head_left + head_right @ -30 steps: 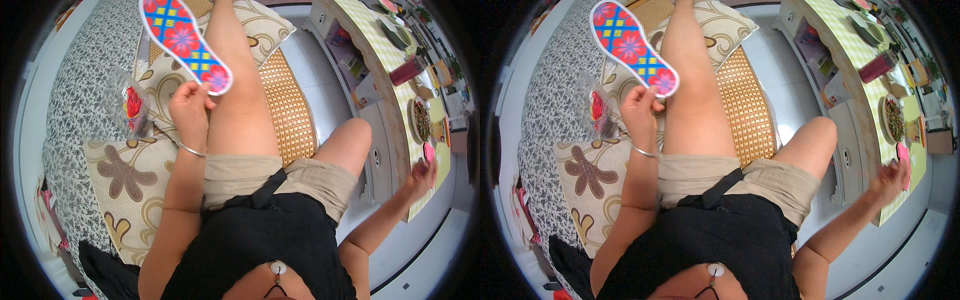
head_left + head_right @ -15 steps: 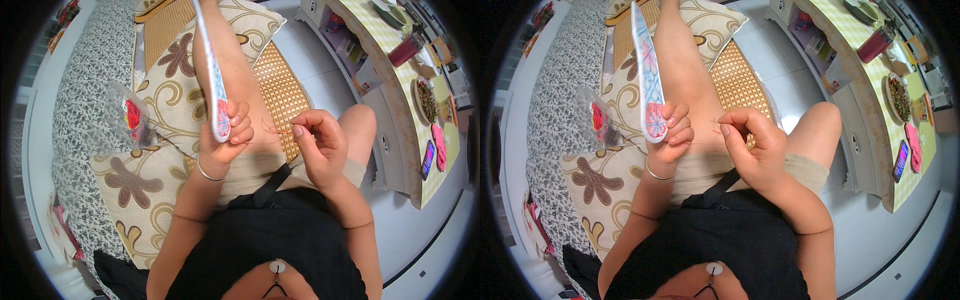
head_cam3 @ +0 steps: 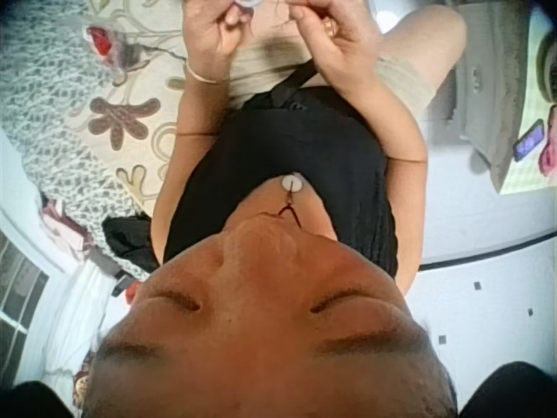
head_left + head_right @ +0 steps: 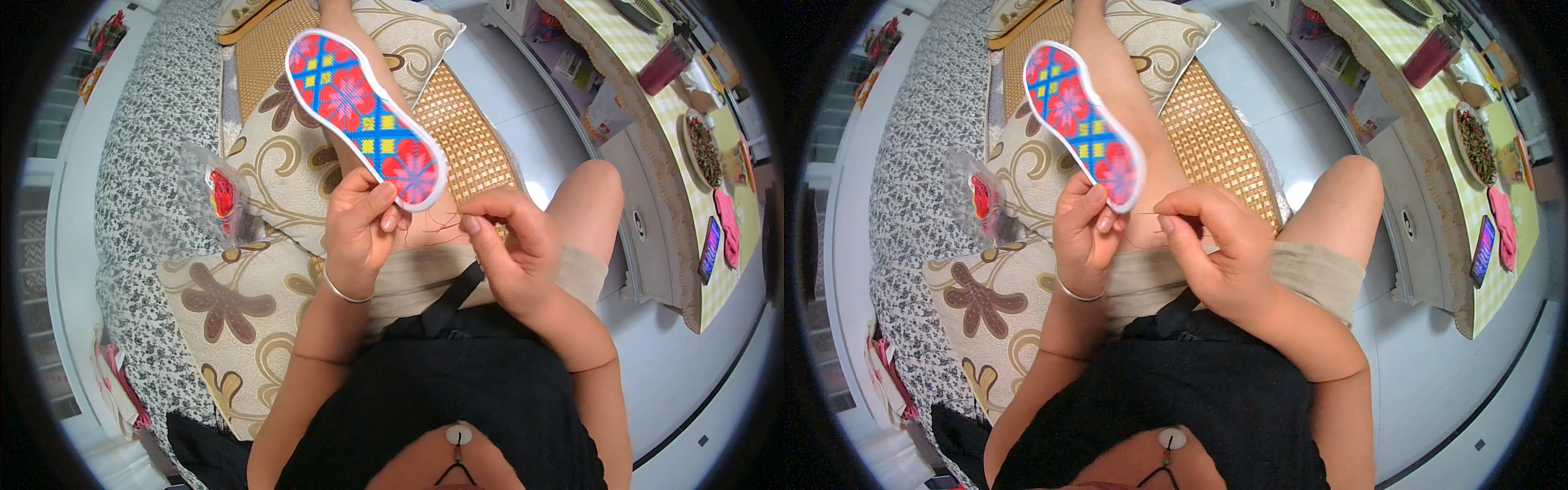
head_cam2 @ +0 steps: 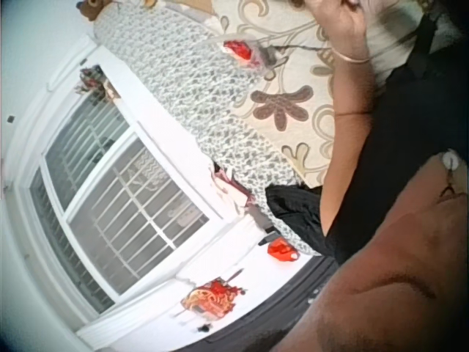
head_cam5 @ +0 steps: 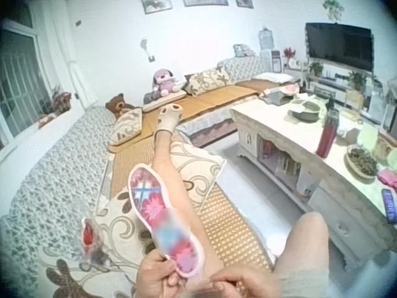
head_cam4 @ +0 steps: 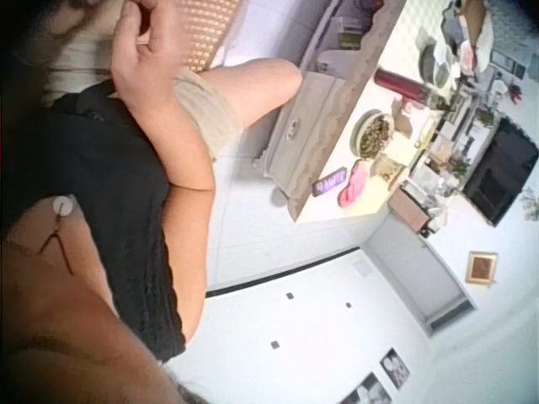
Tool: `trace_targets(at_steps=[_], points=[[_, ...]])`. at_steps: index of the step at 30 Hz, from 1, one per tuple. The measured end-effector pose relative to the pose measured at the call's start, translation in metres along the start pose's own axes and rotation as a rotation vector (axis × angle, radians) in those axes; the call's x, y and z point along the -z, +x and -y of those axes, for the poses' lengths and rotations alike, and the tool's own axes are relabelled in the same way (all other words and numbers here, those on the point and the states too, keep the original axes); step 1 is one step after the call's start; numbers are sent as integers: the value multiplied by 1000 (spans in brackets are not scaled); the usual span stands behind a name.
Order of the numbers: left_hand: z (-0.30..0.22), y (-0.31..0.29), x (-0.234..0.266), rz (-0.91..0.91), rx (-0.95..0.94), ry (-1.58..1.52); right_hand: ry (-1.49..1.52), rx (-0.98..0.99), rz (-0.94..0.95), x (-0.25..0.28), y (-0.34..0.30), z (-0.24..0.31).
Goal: The person is sewing a decorative pattern onto an insole by hand using a needle and red thread.
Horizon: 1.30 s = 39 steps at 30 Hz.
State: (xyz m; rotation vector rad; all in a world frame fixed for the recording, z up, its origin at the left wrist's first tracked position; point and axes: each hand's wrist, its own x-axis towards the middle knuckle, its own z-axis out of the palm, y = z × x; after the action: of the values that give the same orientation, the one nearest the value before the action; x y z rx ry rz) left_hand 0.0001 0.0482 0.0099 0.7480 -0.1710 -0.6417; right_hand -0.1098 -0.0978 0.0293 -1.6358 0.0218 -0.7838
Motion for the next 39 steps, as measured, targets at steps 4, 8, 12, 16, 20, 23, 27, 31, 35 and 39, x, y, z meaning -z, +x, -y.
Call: trace_targets(at_steps=[4,8,12,16,20,23,27,31,35,39], points=[[1,-10,-12,-120,-110,330,-228,159,40,9,8,-3],[3,-16,-16,-123,-167,510,-365,255,91,2,4,-11],[3,-20,-22,-118,-213,591,-437,274,121,0,3,-12],[2,-23,-23,-96,-267,654,-433,350,119,-5,4,-13],[2,-23,-21,-85,-271,658,-507,334,147,-2,5,-10],[2,-23,-19,-85,-279,677,-517,326,123,0,4,-8],[2,-22,-22,-84,-277,657,-473,348,139,-4,5,-4],[2,-23,-23,-76,-278,648,-494,343,151,-3,4,-8],[3,-23,-24,-83,-278,648,-454,381,118,-4,5,-9],[3,-25,-26,-104,-300,731,-482,386,123,-5,5,-9]])
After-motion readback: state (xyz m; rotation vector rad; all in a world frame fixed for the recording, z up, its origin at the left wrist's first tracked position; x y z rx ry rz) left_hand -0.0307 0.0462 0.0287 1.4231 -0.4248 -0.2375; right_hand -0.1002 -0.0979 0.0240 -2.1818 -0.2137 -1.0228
